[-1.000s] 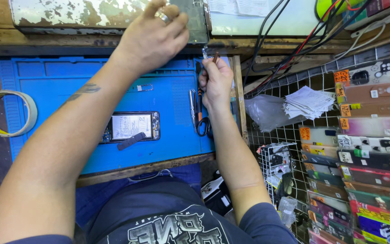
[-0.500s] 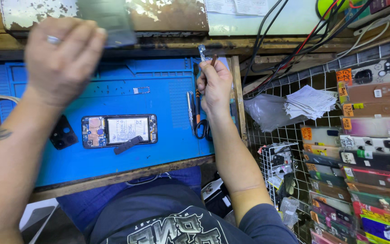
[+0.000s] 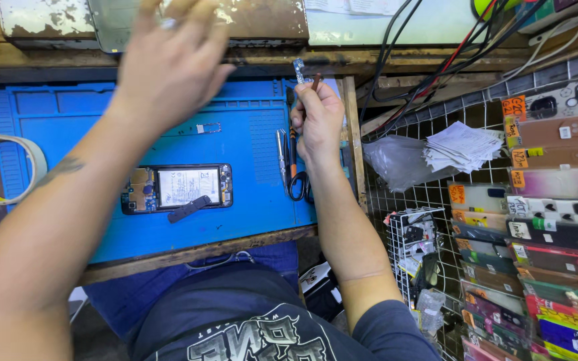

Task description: The person uses a small metal tool to pry open the back cover of a smartphone on a blue work mat. They remove the cover, disconnect a ribbon cable from the motherboard, and place the cover aside. The person then opens a drawer to retrieve a small component from a plastic bag.

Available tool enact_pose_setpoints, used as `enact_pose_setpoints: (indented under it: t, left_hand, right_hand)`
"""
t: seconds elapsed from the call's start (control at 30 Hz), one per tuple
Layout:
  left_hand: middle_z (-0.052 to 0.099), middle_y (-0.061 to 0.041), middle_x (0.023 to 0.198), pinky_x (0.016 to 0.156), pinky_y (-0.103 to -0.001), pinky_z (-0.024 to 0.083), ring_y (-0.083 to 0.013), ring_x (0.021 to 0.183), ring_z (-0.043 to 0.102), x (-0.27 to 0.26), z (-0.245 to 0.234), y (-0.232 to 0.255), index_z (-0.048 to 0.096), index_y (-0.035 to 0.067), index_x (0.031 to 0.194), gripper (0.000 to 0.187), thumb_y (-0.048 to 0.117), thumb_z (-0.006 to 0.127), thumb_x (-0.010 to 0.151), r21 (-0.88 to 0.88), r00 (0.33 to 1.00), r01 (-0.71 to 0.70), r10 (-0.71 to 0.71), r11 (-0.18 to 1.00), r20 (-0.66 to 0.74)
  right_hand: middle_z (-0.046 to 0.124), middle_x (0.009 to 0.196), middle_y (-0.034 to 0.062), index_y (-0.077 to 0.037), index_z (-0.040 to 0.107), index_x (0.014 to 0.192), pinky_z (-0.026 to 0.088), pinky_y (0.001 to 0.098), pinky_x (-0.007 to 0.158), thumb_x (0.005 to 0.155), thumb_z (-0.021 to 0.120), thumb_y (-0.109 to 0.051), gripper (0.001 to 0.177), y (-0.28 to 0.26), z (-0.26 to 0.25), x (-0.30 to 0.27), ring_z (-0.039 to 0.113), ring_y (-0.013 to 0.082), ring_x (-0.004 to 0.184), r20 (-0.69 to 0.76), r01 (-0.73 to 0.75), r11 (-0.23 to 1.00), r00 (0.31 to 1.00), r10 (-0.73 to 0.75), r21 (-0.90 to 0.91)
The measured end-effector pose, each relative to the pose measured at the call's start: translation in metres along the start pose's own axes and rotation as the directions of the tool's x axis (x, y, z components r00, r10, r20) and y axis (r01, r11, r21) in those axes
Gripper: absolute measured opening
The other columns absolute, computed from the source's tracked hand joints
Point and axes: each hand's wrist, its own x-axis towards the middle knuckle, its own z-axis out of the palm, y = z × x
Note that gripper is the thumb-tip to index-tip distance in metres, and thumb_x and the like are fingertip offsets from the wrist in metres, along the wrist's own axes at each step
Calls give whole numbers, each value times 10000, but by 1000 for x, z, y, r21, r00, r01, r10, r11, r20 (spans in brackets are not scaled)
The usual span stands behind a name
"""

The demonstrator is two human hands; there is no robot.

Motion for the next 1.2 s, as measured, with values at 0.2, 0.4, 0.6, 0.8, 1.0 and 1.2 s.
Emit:
enact_pose_setpoints:
  t: [0.2,0.4,0.6,0.8,1.0,1.2]
  left_hand:
    - [644,-100,1136,983,-457,459,-277,1144,634,56,39,15,684,20,1180,500,358,818,836,-124,999,26,-20,992,49]
    - [655,-55,1093,870,-378,488,-240,1066,650,59,45,6,689,56,1115,476,406,820,819,-81,998,-42,46,996,47]
    - [669,-46,1130,875,-361,501,-191,973,674,59,31,8,707,50,1136,498,421,788,813,50,993,-116,117,992,-25]
    - [683,-60,1172,908,-338,496,-155,922,681,76,28,6,697,58,1068,216,224,683,930,100,973,-221,226,970,-51]
    - [651,-70,1110,986,-372,486,-198,1033,663,73,35,7,685,39,1079,222,229,653,970,24,983,-186,186,982,4]
    - [630,-91,1113,1002,-395,468,-248,1079,621,59,27,9,679,25,1102,389,295,778,840,-71,996,-85,87,994,30]
  right_hand:
    - [543,662,8,-57,622,858,296,236,397,939,696,-92,115,-2,-4,3,477,100,454,-25,-3,999,1000,4,33]
    - [545,663,3,-59,641,887,293,227,399,940,684,-98,78,2,-1,8,475,86,456,-7,-10,1000,1000,10,14]
    - [551,679,3,-50,640,885,309,222,413,958,679,-90,92,2,8,9,476,78,470,3,-15,1000,1000,15,-3]
    - [548,669,1,-56,633,874,309,220,405,952,684,-89,99,0,9,11,473,77,461,0,-13,1000,1000,13,8]
    - [551,663,3,-51,634,877,310,221,401,945,690,-91,97,0,7,9,477,79,455,-20,-22,1000,1000,22,8]
    - [554,682,8,-52,626,879,309,221,405,956,690,-101,112,-1,9,6,481,86,465,6,-25,999,1000,24,26]
